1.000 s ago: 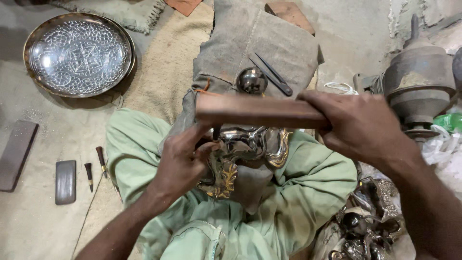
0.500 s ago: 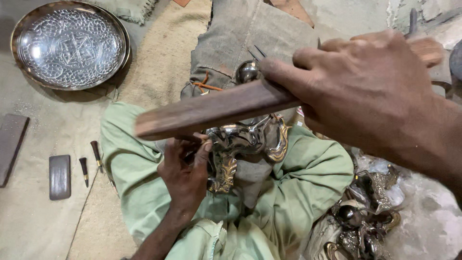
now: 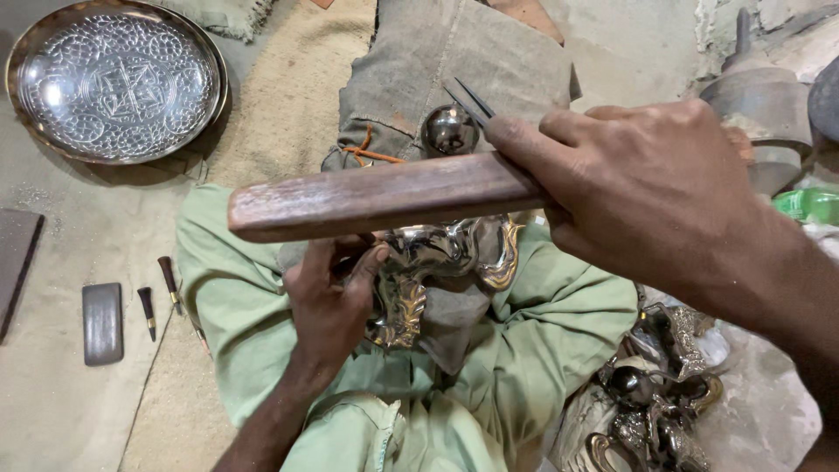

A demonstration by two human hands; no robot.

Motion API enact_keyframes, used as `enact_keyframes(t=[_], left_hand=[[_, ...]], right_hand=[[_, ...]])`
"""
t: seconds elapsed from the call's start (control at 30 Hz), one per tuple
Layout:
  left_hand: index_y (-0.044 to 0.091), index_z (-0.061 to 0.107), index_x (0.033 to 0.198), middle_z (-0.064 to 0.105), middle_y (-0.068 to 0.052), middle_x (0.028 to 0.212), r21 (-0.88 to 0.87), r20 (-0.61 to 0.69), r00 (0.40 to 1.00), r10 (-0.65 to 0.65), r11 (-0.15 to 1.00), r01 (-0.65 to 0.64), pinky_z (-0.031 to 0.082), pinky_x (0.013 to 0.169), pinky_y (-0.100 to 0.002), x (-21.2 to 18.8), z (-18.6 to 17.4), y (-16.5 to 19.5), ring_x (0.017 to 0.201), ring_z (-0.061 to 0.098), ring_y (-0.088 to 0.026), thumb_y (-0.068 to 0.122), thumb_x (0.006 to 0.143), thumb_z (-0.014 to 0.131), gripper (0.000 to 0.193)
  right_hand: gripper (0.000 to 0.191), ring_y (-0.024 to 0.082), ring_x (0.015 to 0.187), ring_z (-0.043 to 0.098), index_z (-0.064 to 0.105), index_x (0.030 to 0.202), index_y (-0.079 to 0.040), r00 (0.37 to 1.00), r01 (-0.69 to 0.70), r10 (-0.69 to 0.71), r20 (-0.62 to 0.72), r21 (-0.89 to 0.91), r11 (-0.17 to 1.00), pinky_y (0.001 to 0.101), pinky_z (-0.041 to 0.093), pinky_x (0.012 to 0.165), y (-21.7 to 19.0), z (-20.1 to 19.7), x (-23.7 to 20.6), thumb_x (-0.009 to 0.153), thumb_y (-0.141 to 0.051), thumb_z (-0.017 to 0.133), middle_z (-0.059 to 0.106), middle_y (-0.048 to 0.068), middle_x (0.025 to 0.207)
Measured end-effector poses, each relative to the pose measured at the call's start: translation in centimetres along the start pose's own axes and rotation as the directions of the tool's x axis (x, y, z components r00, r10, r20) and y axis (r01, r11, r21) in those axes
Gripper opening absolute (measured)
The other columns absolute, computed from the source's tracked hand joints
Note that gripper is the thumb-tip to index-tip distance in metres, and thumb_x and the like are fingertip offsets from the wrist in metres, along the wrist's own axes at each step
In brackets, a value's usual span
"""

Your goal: The person sits on the floor and uses a hammer and chisel to shape a silver-colored metal object with a scale pattern. They repeatedly strike the chisel to create indentations and adjust the object's position throughout the clip.

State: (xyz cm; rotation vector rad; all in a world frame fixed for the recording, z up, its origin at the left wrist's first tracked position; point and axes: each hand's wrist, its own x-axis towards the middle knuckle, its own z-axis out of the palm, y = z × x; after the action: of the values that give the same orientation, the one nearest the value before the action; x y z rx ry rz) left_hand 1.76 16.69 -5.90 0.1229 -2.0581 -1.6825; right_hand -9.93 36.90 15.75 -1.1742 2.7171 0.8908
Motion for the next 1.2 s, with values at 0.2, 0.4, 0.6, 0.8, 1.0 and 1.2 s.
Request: enact_keyframes(t=[0.2, 0.4, 0.6, 0.8, 1.0, 1.2], left_hand=[[0.002, 0.055, 0.135, 0.077, -0.011, 0.098, 0.038, 0.025, 0.999, 0.028, 0.999, -0.029, 0.063, 0.077, -0.032, 0.5, 0.1, 1.0, 0.088, 0.078, -0.019, -0.001, 0.093, 0.075, 0.046], [0.004, 0.053, 0.142, 0.077, -0.011, 0.094, 0.083, 0.036, 0.999, 0.009, 0.996, -0.012, 0.062, 0.073, -0.032, 0.6, 0.1, 1.8, 0.085, 0.078, -0.019, -0.001, 0.091, 0.076, 0.057], [0.008, 0.056, 0.142, 0.077, -0.014, 0.095, 0.121, 0.1, 0.994, 0.038, 0.991, -0.05, 0.062, 0.074, -0.035, 0.9, -0.2, 1.7, 0.085, 0.078, -0.021, -0.003, 0.091, 0.074, 0.055], [0.009, 0.055, 0.146, 0.077, -0.014, 0.097, 0.145, 0.174, 0.984, 0.047, 0.987, -0.073, 0.063, 0.075, -0.035, 1.6, -0.6, 1.9, 0.086, 0.079, -0.022, -0.009, 0.086, 0.067, 0.065], [0.012, 0.055, 0.144, 0.073, -0.013, 0.092, 0.191, 0.354, 0.935, 0.034, 0.975, -0.108, 0.062, 0.071, -0.037, 2.8, -1.3, 2.2, 0.08, 0.076, -0.025, -0.002, 0.091, 0.071, 0.057], [0.013, 0.057, 0.134, 0.073, -0.009, 0.098, 0.356, 0.636, 0.77, -0.052, 0.905, -0.234, 0.061, 0.07, -0.041, 4.9, -1.7, 2.7, 0.082, 0.075, -0.029, 0.006, 0.095, 0.069, 0.041]], right_hand=[[0.044, 0.017, 0.063, 0.068, 0.064, 0.137, -0.022, 0.949, 0.04, 0.05, -0.312, 0.277, 0.96, 0.0345, 0.054, 0.052, 0.6, 1.8, -0.2, 0.093, -0.025, 0.069, 0.075, 0.005, 0.09], [0.048, 0.013, 0.06, 0.068, 0.061, 0.138, -0.028, 0.99, -0.092, 0.078, 0.117, 0.117, 0.989, 0.0311, 0.054, 0.056, 1.2, 2.3, 0.2, 0.09, -0.026, 0.067, 0.075, -0.001, 0.088], [0.049, 0.013, 0.055, 0.064, 0.058, 0.144, -0.028, 0.986, -0.144, 0.119, 0.116, 0.249, 0.958, 0.0308, 0.053, 0.048, 1.3, 3.8, -0.2, 0.096, -0.031, 0.065, 0.075, 0.002, 0.091], [0.051, 0.012, 0.057, 0.065, 0.054, 0.146, -0.027, 0.964, -0.23, 0.176, 0.199, 0.297, 0.927, 0.0308, 0.057, 0.053, 0.8, 5.9, -0.8, 0.096, -0.028, 0.065, 0.074, 0.003, 0.086], [0.043, 0.016, 0.058, 0.07, 0.064, 0.134, -0.021, 0.967, -0.23, 0.251, 0.047, 0.59, 0.774, 0.0351, 0.06, 0.057, -0.2, 8.9, -2.2, 0.091, -0.021, 0.07, 0.076, 0.007, 0.087], [0.054, 0.031, 0.081, 0.075, 0.065, 0.132, -0.012, 0.897, -0.114, 0.407, -0.171, 0.801, 0.588, 0.0431, 0.059, 0.071, -3.2, 13.0, -4.8, 0.079, -0.01, 0.076, 0.075, 0.018, 0.094]])
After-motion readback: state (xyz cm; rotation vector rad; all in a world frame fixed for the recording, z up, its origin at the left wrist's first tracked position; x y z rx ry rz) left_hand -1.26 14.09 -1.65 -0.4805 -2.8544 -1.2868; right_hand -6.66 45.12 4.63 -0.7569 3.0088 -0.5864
